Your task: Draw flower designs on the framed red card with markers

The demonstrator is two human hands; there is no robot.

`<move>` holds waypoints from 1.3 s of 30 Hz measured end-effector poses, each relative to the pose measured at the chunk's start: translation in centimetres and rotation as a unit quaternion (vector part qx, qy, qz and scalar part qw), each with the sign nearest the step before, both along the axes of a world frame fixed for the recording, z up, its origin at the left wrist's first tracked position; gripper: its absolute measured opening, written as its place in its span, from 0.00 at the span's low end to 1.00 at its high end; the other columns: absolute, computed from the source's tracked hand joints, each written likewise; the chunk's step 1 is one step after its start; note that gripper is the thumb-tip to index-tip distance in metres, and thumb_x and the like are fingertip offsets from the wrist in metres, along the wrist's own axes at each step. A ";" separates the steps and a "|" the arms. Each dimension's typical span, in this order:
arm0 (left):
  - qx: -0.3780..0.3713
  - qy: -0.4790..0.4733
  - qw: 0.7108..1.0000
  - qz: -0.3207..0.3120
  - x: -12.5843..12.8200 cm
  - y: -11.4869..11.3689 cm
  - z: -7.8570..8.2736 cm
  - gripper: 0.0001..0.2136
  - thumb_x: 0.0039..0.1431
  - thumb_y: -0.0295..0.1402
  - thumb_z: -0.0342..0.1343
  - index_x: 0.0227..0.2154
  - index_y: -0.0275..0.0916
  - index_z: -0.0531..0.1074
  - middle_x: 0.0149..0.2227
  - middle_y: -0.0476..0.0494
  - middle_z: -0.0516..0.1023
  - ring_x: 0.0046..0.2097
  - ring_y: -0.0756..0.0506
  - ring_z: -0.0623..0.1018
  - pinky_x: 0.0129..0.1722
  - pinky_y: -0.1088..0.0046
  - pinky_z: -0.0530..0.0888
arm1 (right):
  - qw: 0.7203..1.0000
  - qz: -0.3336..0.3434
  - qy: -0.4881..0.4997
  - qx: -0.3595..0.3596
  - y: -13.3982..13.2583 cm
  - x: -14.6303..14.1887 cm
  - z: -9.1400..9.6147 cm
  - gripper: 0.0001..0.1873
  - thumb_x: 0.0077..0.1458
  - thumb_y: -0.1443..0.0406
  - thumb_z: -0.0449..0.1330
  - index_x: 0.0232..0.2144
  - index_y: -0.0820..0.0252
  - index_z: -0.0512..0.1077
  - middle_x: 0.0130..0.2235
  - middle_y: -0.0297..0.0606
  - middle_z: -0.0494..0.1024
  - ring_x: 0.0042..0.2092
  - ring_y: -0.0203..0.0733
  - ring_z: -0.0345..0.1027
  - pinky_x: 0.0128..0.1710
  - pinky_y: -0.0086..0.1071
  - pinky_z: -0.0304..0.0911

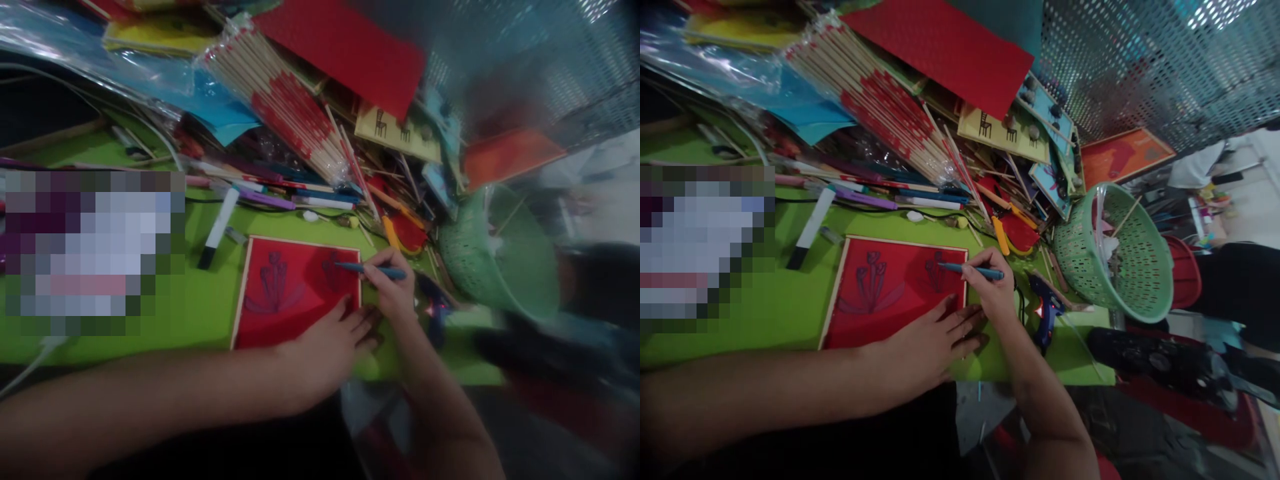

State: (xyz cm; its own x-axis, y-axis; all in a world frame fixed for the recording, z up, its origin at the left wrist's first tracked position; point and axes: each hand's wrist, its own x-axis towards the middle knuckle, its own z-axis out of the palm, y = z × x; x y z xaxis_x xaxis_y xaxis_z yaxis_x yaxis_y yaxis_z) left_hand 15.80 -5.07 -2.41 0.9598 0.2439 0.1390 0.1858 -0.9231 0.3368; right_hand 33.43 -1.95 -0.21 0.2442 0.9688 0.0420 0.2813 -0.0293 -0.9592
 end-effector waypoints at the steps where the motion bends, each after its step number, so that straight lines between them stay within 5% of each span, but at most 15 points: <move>1: 0.001 0.005 1.000 -0.002 0.0 0.0 0.0 0.32 0.62 0.43 0.65 0.68 0.43 0.68 0.73 0.35 0.64 0.71 0.34 0.67 0.69 0.46 0.63 | 1.000 -0.003 0.004 0.000 0.0 0.1 -0.1 0.13 0.53 0.56 0.71 0.29 0.54 0.72 0.25 0.29 0.76 0.27 0.37 0.71 0.29 0.31 0.67; 39: 0.003 0.055 0.998 -0.025 0.0 0.3 0.9 0.29 0.69 0.41 0.59 0.70 0.42 0.65 0.75 0.34 0.60 0.73 0.33 0.65 0.69 0.43 0.63 | 1.000 0.007 0.018 0.000 0.0 0.4 0.2 0.09 0.52 0.61 0.71 0.27 0.55 0.74 0.22 0.26 0.74 0.23 0.33 0.64 0.25 0.30 0.64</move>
State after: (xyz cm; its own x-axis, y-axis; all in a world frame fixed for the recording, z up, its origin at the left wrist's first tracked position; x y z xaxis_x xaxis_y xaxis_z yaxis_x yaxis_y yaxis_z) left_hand 15.76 -4.79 -1.53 0.9801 0.1956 0.0336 0.1757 -0.9340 0.3112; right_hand 33.78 -1.94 -0.05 0.2313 0.9723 0.0332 0.2476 -0.0258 -0.9685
